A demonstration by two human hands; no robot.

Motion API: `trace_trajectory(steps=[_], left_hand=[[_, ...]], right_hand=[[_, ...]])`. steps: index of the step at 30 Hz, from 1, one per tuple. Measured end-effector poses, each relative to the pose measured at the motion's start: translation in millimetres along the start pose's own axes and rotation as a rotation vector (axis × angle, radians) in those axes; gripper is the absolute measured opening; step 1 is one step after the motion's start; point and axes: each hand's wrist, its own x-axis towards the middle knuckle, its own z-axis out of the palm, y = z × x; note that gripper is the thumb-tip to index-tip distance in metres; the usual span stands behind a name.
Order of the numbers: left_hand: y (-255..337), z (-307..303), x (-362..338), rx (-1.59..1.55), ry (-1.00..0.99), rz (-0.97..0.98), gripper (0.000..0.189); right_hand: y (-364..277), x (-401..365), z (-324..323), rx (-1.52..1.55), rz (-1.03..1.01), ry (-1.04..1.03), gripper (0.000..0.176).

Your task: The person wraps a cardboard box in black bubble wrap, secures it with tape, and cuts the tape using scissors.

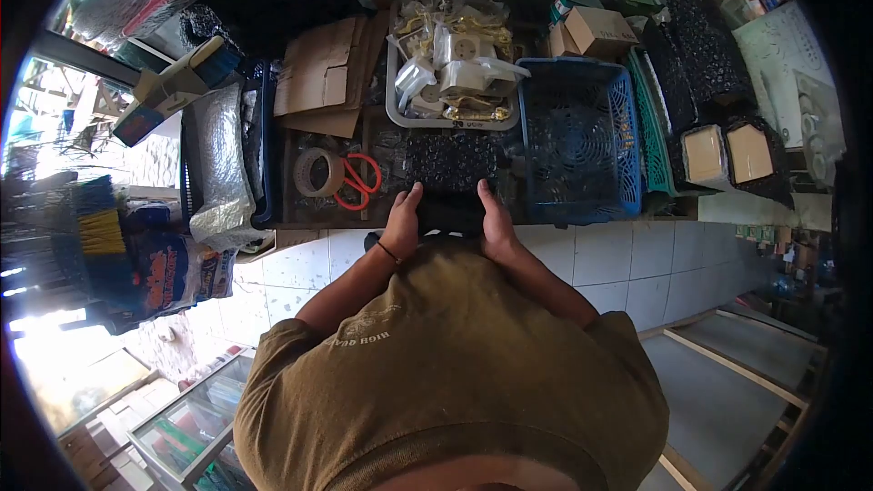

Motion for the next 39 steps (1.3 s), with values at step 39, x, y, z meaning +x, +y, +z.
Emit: trace_trajectory(steps=[39], left_hand=[[-8.9,-11.7,-1.5,0.456,-0.018,0.432,0.025]], right_hand=[[21.0,12.6,-23.6,-0.258,-0.511,0.112,0.043]])
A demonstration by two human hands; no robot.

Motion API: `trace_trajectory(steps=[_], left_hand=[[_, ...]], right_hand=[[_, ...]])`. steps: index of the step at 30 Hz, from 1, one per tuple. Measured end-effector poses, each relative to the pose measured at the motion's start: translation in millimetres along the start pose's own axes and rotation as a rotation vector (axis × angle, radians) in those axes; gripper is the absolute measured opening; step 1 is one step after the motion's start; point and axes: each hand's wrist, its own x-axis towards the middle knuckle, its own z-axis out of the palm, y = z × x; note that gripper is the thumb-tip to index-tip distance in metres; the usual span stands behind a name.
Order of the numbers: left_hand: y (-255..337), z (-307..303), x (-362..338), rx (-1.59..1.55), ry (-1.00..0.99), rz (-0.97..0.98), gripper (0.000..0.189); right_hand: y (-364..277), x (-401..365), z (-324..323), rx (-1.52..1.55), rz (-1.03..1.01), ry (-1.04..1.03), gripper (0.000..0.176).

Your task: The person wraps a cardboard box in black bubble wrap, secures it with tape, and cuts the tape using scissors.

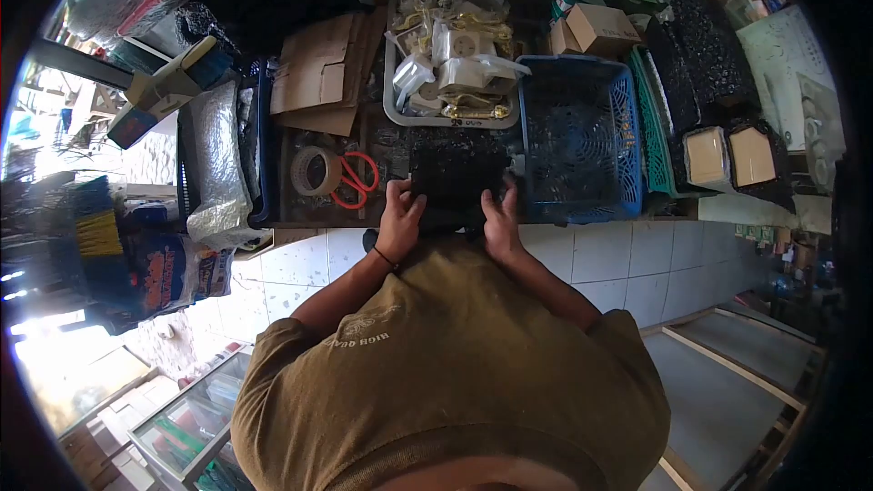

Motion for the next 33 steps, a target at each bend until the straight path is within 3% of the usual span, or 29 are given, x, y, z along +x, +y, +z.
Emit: trace_trajectory(steps=[3,8,14,16,18,19,20,21,22,24,27,30,33], left_hand=[[-23.7,-0.2,7.9,-0.091,0.023,0.164,0.025],[-40.0,-3.0,10.8,-0.038,0.071,0.077,0.027],[-39.6,-3.2,3.5,0.030,0.136,-0.126,0.027],[-45.5,-2.0,3.6,0.041,0.166,-0.204,0.028],[-60.5,-1.0,6.3,-0.278,0.242,-0.400,0.037],[-54.6,0.0,2.7,-0.272,0.248,-0.407,0.037],[-48.4,0.9,-0.9,-0.200,0.224,-0.286,0.040],[-41.5,2.1,-3.7,-0.127,0.199,-0.163,0.043],[-21.9,3.9,-3.1,-0.120,0.207,-0.166,0.043],[31.4,8.4,3.8,-0.637,-0.011,-0.527,0.053],[81.2,22.4,4.1,-0.618,0.008,-0.636,0.056],[58.3,27.2,11.9,-0.711,-0.031,-0.512,0.058],[42.6,30.8,16.1,-0.611,-0.007,-0.583,0.057]], right_hand=[[-13.9,4.0,3.7,-0.109,-0.174,-0.047,0.042],[-16.8,3.5,10.7,-0.184,-0.287,-0.069,0.042],[18.3,1.4,5.0,-0.242,-0.061,-0.007,0.041],[19.5,1.2,4.0,-0.449,-0.013,-0.009,0.041],[20.8,1.7,4.5,-0.460,0.003,0.008,0.042],[17.4,0.5,6.0,-0.474,0.014,0.026,0.042],[13.4,0.1,6.0,-0.469,0.023,0.021,0.042],[8.1,1.0,4.2,-0.424,0.124,-0.007,0.043],[-1.0,1.6,3.2,-0.378,0.223,-0.036,0.044],[-13.4,4.1,-1.5,-0.427,0.240,-0.087,0.045],[5.3,10.8,-13.8,-0.495,0.193,-0.166,0.047],[4.4,20.4,-23.5,-0.543,0.150,-0.236,0.052],[8.6,21.7,-24.0,-0.460,0.216,-0.240,0.055]])
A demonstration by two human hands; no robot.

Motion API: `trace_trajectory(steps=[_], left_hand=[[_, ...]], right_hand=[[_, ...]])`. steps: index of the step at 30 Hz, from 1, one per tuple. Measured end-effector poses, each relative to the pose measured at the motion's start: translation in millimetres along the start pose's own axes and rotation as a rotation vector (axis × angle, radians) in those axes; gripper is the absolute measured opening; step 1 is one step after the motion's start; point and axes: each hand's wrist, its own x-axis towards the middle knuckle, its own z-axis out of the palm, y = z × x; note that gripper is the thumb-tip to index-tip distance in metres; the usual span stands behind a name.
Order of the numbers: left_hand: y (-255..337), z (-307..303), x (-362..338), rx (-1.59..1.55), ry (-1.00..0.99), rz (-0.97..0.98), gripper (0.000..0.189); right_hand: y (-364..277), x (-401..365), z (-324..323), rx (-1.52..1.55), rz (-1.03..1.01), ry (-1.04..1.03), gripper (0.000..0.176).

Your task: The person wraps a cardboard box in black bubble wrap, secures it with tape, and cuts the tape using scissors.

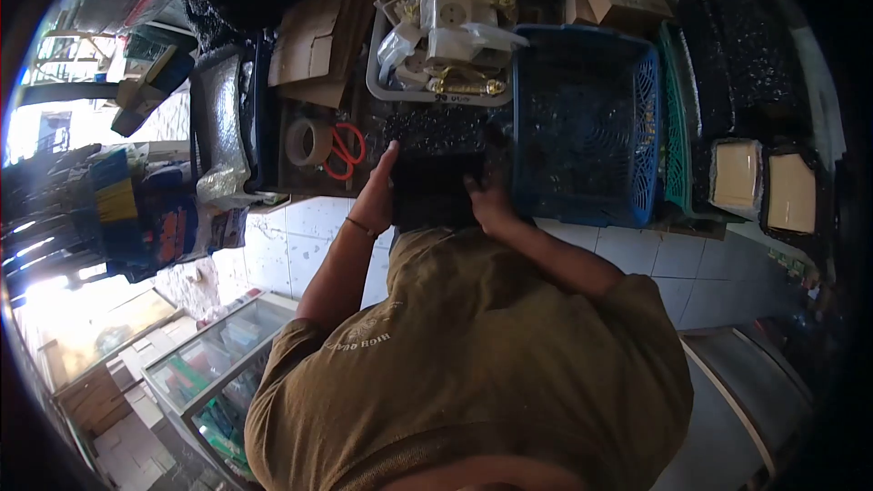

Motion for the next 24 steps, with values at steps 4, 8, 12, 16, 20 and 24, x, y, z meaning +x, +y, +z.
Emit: trace_trajectory(steps=[4,8,12,16,20,24], left_hand=[[8.6,1.0,-8.3,0.053,0.088,-0.135,0.055],[-10.1,-21.2,4.2,0.062,0.202,-0.036,0.054],[-12.1,-35.2,6.7,-0.062,0.089,-0.077,0.046],[-17.1,-42.3,6.0,0.154,0.158,0.115,0.044],[-16.4,-50.2,8.6,-0.006,0.114,0.064,0.039],[-12.5,-57.0,12.5,-0.233,-0.106,-0.032,0.028]], right_hand=[[-14.8,-3.8,-2.6,0.066,0.255,-0.064,0.045],[-37.2,-4.2,-12.3,0.348,0.512,-0.244,0.032],[-36.6,-6.0,-12.1,0.716,0.660,-0.173,0.026],[-28.9,-7.9,-17.4,0.785,0.663,-0.193,0.030],[-17.8,-9.3,-17.5,0.736,0.728,-0.159,0.032],[-41.3,-17.0,-7.2,0.940,0.633,-0.002,0.030]])
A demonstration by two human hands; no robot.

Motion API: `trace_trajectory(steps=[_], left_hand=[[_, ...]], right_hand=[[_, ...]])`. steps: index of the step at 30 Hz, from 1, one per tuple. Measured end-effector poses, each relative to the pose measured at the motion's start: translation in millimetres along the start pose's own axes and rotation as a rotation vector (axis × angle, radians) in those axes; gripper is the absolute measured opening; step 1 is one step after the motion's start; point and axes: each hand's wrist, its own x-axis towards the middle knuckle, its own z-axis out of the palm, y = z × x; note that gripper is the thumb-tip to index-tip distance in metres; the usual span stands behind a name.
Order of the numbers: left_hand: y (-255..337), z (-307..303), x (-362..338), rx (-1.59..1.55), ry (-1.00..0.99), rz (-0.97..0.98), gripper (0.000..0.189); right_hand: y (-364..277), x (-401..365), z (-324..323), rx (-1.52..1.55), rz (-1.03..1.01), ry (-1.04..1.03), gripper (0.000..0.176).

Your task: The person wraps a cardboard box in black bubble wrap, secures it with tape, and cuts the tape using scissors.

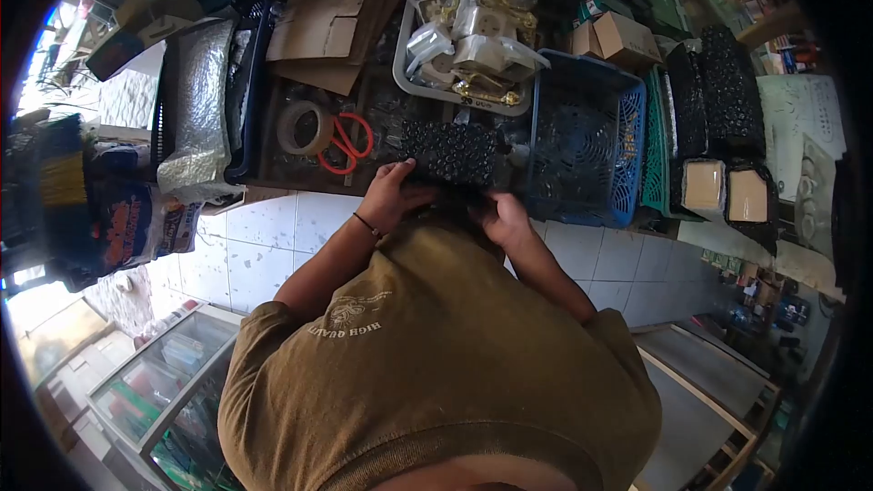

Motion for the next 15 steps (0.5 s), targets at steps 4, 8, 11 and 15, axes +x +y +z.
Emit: trace_trajectory(steps=[4,8,11,15], left_hand=[[8.5,4.1,-4.7,0.020,-0.077,-0.015,0.021],[3.7,3.6,0.1,-0.066,-0.044,0.020,0.021],[1.5,2.0,3.1,-0.091,-0.034,-0.001,0.022],[1.5,0.7,4.2,-0.088,0.002,-0.028,0.023]], right_hand=[[1.2,-17.7,11.5,0.181,-0.227,0.118,0.021],[6.4,-26.2,9.9,0.218,-0.474,-0.094,0.025],[18.4,-30.5,14.4,0.023,-0.715,-0.037,0.032],[23.6,-26.7,8.2,-0.550,-0.991,-0.074,0.037]])
